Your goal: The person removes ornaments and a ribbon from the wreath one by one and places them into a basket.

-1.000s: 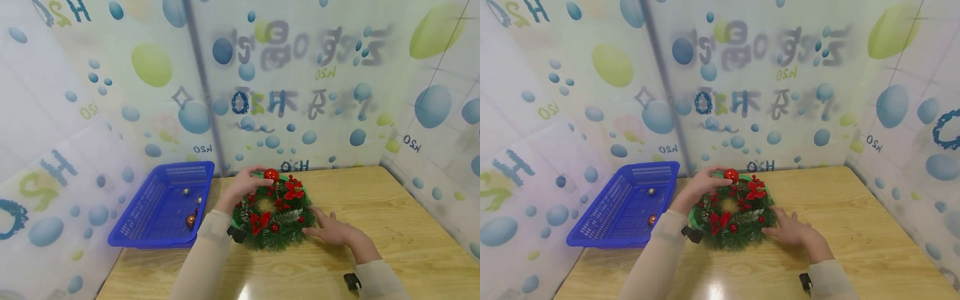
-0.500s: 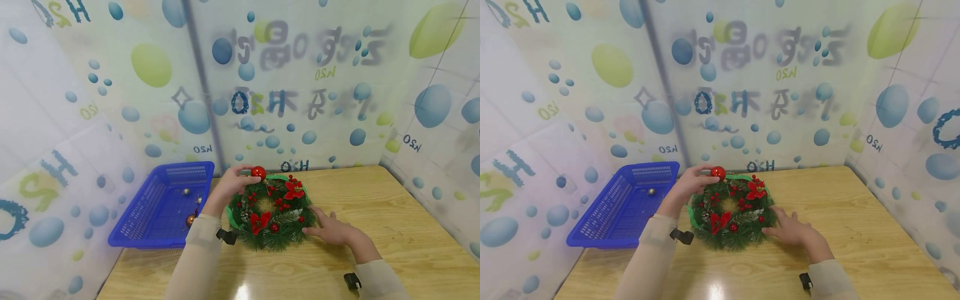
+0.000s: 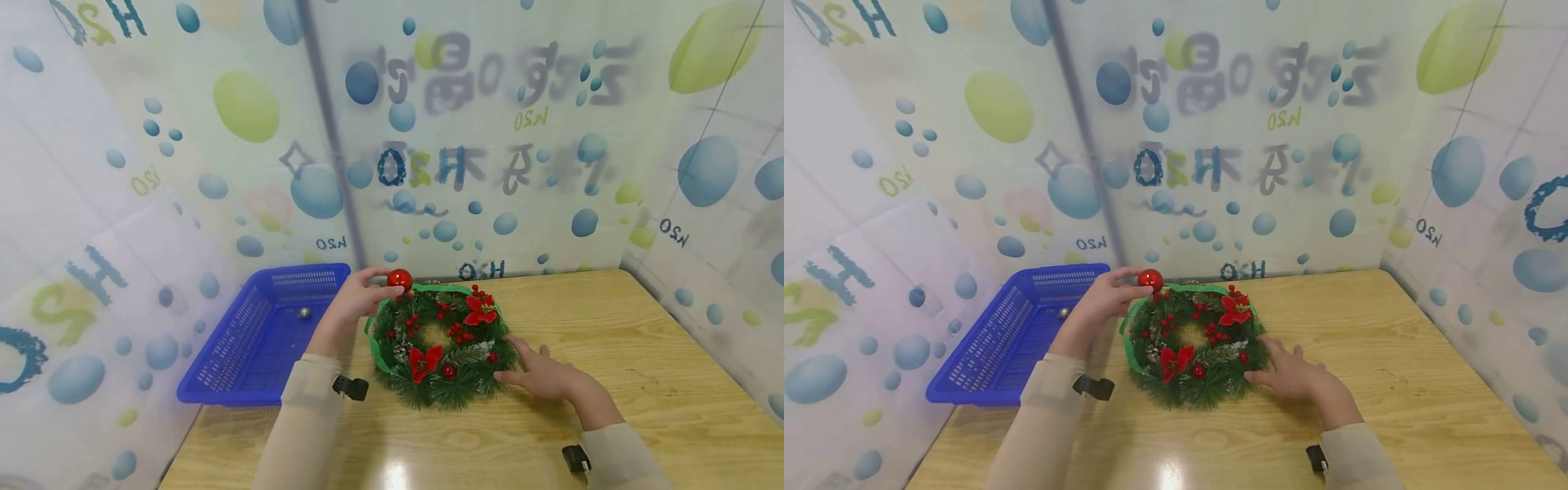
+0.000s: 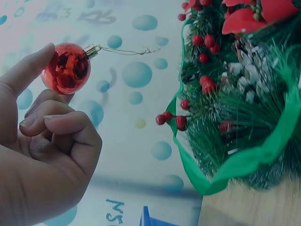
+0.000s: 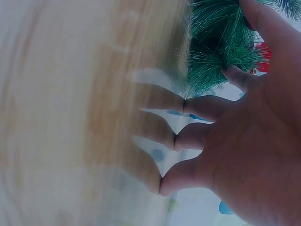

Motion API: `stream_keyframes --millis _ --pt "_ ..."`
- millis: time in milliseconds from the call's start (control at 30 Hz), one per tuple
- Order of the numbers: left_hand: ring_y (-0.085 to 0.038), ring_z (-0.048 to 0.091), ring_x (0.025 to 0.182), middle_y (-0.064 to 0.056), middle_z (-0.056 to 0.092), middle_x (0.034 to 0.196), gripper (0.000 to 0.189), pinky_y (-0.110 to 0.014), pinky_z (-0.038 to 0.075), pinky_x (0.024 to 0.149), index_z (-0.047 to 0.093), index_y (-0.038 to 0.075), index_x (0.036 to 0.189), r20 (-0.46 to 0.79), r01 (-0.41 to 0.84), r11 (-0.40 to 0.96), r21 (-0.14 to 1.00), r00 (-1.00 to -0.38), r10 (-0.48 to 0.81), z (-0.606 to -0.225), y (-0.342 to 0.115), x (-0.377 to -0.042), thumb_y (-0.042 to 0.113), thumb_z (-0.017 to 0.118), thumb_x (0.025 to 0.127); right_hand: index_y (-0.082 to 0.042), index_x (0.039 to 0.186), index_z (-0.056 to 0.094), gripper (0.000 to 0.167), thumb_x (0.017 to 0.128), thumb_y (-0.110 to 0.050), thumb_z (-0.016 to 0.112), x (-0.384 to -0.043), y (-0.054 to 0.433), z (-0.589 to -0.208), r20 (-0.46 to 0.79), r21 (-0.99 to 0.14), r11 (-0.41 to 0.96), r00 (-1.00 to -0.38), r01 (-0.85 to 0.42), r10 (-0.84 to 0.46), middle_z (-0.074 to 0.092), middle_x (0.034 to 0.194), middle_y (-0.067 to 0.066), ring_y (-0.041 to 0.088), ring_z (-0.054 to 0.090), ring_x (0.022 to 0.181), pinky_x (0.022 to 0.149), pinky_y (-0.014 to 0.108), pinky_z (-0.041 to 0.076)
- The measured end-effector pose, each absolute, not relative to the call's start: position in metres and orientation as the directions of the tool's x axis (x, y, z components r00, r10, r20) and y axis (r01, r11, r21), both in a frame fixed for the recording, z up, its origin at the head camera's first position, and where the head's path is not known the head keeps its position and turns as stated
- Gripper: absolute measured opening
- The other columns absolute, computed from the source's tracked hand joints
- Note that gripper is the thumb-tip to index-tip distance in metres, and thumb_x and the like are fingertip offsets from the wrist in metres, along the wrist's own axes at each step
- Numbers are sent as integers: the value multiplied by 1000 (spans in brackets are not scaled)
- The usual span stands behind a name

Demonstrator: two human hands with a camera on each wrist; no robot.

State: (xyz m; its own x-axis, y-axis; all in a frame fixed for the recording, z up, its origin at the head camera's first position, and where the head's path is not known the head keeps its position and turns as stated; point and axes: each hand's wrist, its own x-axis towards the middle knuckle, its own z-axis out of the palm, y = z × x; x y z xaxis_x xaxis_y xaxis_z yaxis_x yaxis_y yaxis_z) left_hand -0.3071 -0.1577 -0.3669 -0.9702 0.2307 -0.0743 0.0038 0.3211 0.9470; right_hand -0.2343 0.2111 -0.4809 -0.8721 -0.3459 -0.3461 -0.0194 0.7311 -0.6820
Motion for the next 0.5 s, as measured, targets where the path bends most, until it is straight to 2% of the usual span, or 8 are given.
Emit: stream_keyframes --millis 133,400,500 --pt "-11 23 49 8 32 58 57 -30 30 52 59 22 148 -83 -4 331 943 -971 223 -367 -165 -304 31 81 96 -18 172 5 104 100 -65 64 -235 212 -482 -347 -679 734 -874 -16 -341 -2 176 31 65 -21 154 108 92 7" --pt "-12 21 50 11 28 57 60 -32 27 54 58 25 150 -80 -25 309 951 -982 168 -363 -188 -297 34 82 95 -21 172 6 105 98 -68 64 -235 212 -482 -349 -662 750 -881 -10 -320 1 176 30 64 -21 155 103 95 -6" --pt "-13 20 51 11 25 58 61 -34 28 57 58 25 151 -87 -39 317 948 -987 137 -359 -199 -296 36 82 95 -21 172 7 105 98 -68 64 -235 212 -482 -347 -663 748 -881 -11 -321 1 176 30 64 -21 155 103 95 -5"
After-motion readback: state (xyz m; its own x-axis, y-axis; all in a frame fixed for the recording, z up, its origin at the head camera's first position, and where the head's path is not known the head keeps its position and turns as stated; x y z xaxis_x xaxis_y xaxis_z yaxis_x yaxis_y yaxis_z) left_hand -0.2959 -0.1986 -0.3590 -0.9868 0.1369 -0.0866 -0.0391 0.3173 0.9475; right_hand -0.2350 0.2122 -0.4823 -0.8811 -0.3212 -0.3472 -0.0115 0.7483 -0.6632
